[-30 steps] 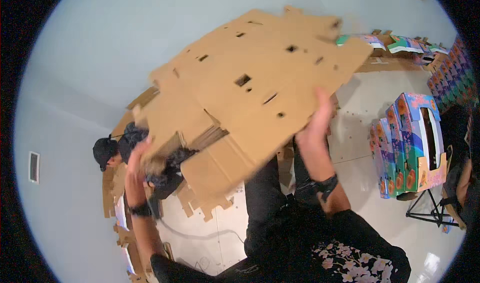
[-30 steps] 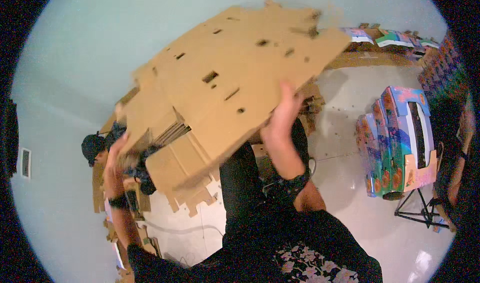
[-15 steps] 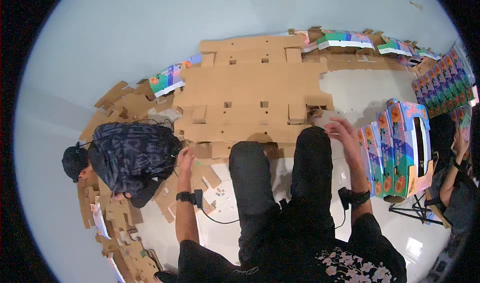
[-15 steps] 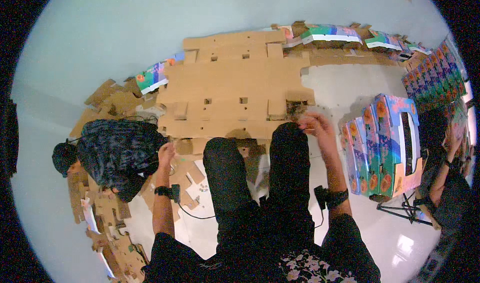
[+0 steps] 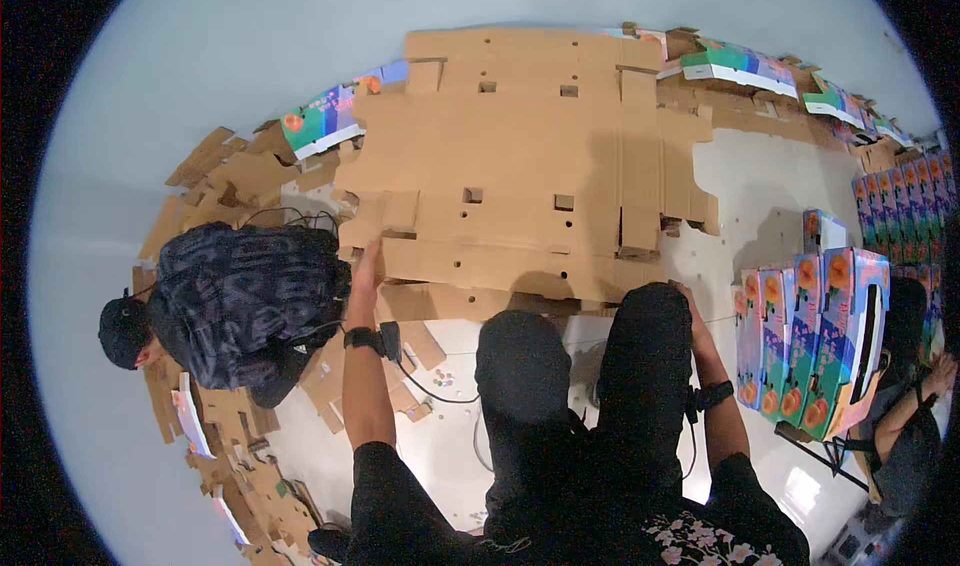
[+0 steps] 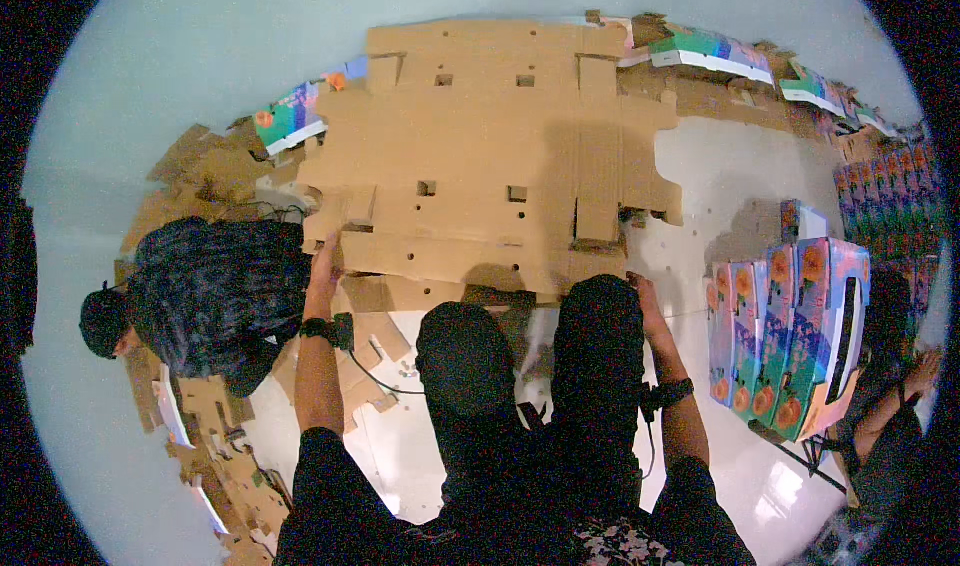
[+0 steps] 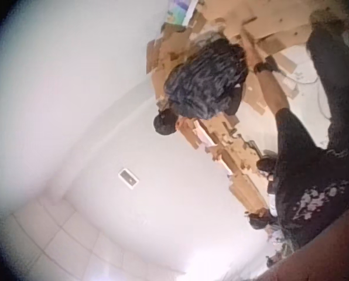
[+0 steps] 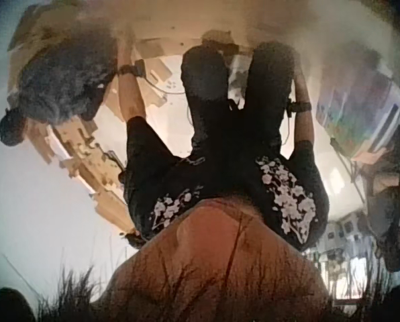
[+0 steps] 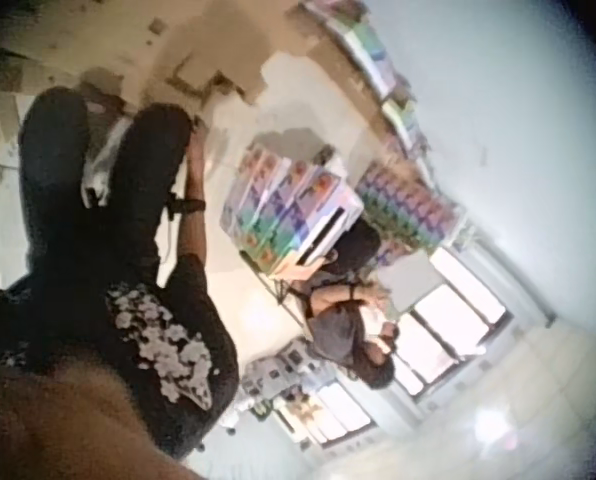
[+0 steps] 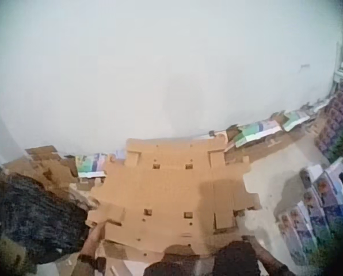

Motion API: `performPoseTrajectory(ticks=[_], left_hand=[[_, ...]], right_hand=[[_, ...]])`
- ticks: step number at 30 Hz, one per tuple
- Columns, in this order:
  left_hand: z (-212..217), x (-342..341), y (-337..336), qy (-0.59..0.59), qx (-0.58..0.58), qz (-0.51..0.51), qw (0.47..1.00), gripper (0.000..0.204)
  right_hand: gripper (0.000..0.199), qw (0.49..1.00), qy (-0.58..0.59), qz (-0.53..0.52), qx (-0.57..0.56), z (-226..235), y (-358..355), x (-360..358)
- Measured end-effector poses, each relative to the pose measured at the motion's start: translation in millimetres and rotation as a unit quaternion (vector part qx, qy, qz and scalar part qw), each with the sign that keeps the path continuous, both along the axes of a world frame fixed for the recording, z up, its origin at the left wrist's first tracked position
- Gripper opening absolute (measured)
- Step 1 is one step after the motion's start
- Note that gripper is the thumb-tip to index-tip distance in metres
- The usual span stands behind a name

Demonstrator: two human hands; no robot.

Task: Assembling flat cardboard pieces into fruit shipping boxes by folding and slotting tabs.

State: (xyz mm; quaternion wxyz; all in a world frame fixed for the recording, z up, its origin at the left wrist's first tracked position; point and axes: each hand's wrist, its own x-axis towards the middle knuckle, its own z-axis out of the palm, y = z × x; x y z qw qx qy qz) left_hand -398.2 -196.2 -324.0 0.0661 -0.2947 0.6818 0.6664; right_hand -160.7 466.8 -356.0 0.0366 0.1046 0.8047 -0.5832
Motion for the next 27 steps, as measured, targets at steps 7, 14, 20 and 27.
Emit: performPoseTrajectory(ticks=[7, 14, 20, 27], left_hand=[[33.5, 1.0, 23.5, 0.026, -0.193, -0.041, 0.98, 0.061], [115.8, 53.9, 41.0, 0.044, -0.295, -0.114, 0.948, 0.058], [62.1, 138.0, 36.2, 0.019, -0.214, 0.014, 0.977, 0.064], [-24.2, 129.9, 20.0, -0.009, -0.115, 0.116, 0.987, 0.073]], right_hand=[[0.053, 0.974, -0.001, 0.043, 0.224, -66.9, 21.0, 6.7], [0.036, 0.993, -0.043, -0.107, -0.017, -41.3, 20.2, 2.9], [0.045, 0.978, 0.082, -0.034, 0.187, 12.7, 7.0, 1.9], [0.048, 0.969, 0.025, -0.036, 0.241, 2.5, -16.3, -8.1]])
